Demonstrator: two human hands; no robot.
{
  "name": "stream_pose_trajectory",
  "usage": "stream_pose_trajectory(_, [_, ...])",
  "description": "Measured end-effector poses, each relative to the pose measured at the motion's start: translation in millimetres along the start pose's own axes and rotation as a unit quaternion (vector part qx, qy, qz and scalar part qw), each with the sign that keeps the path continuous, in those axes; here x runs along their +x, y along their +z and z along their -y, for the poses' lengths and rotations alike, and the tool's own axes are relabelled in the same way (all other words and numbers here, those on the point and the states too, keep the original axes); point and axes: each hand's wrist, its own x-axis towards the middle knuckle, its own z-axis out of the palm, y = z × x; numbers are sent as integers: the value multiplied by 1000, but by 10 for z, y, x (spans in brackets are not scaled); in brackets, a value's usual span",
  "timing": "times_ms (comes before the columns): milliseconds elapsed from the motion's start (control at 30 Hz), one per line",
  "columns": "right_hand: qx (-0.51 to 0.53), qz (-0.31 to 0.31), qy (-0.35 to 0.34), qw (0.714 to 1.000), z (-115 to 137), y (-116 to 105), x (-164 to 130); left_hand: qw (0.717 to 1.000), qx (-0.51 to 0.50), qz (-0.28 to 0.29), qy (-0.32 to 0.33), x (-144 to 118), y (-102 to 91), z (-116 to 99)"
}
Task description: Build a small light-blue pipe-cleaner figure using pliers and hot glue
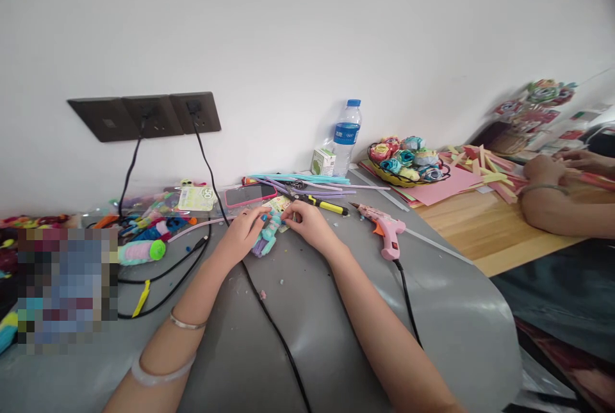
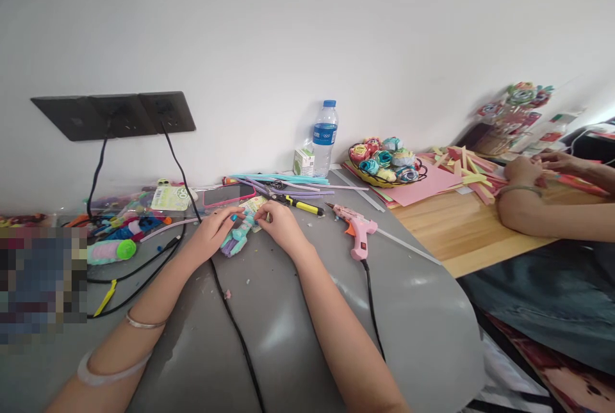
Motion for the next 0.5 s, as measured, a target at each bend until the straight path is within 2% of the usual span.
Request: stream_pose_trajectory(500, [0, 58, -49, 997, -94, -76, 94, 1000, -15, 3, -15, -6, -37, -49])
